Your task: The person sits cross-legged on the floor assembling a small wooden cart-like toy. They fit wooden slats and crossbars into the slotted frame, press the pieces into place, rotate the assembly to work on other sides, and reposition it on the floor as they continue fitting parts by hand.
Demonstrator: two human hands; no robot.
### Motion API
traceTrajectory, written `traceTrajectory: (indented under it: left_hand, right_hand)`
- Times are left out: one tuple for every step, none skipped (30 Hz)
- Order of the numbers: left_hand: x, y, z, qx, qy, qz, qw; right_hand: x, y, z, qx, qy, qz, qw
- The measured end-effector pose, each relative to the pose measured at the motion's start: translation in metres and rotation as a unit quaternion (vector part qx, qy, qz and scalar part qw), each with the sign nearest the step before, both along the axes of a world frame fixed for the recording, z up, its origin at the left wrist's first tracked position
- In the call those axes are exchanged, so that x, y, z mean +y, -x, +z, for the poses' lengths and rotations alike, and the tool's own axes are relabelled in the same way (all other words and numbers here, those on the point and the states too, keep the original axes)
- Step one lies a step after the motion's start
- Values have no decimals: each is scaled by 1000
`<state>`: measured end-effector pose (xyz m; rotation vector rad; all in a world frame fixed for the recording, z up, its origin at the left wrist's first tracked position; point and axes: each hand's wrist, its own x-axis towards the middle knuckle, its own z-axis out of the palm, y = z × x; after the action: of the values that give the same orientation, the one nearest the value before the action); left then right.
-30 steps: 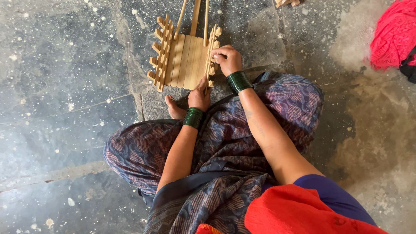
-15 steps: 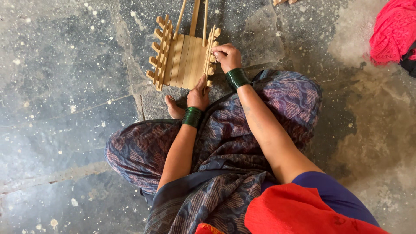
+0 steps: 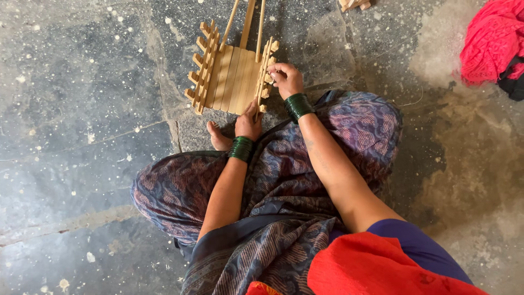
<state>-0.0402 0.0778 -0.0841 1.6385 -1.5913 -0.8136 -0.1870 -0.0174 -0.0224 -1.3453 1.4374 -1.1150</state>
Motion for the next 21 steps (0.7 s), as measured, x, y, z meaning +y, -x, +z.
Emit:
traceTrajectory:
  left_hand:
    - [0, 0, 0, 0, 12, -2, 1000]
    - [0, 1, 0, -1, 23, -5, 1000]
    - [1, 1, -1, -1, 34, -8, 999]
    - [1, 2, -1, 0, 22, -11, 1000]
    - [2, 2, -1, 2, 10, -14, 1000]
    - [2, 3, -1, 5, -1, -15, 1000]
    - [2, 4, 0, -4, -8, -15, 1000]
    - [2, 6, 0, -11, -15, -15, 1000]
    - [2, 8, 0, -19, -22, -15, 999]
    - [2, 9, 1, -15, -19, -10, 1000]
    - [1, 11, 1, -12, -16, -5, 1000]
    - [1, 12, 2, -9, -12, 0, 1000]
    - [1, 12, 2, -14, -4, 6, 1000]
    - [0, 13, 2, -19, 3, 13, 1000]
    - [0, 12, 2, -25, 11, 20, 999]
    - [-1, 12, 2, -17, 18, 15, 1000]
    - [-2, 12, 1, -10, 25, 10, 1000]
    - [-2, 11, 0, -3, 33, 5, 999]
    - [-3, 11, -2, -6, 26, 3, 1000]
    - [-4, 12, -4, -9, 19, 0, 1000]
    - [-5, 11, -6, -12, 12, -2, 1000]
  right_hand:
    - [1, 0, -1, 4, 4, 1, 1000]
    - [2, 0, -2, 7, 7, 2, 1000]
    - [2, 0, -3, 11, 9, 2, 1000]
    - [3, 0, -5, 3, 11, 1, 1000]
    - [3, 0, -6, -4, 13, 1, 1000]
    - [3, 0, -7, -12, 16, 2, 1000]
    - [3, -1, -7, -9, 25, 1, 1000]
    - [3, -1, -7, -6, 34, 0, 999]
    - [3, -1, -8, -3, 43, -2, 999]
    - [4, -1, -8, -1, 49, 1, 999]
    - [5, -1, -9, 0, 54, 4, 999]
    - [6, -1, -9, 1, 60, 8, 998]
    - [8, 0, -8, 25, 86, 10, 996]
    - [10, 0, -8, 48, 111, 14, 993]
    - [12, -1, -7, 71, 136, 17, 988]
    - [13, -1, -6, 99, 144, 25, 984]
    - [13, -1, -5, 126, 153, 32, 980]
    - [13, -1, -4, 152, 162, 38, 974]
    - [11, -1, -2, 158, 160, 39, 973]
    - [9, -1, -1, 164, 159, 39, 973]
    - [7, -2, 0, 169, 157, 40, 972]
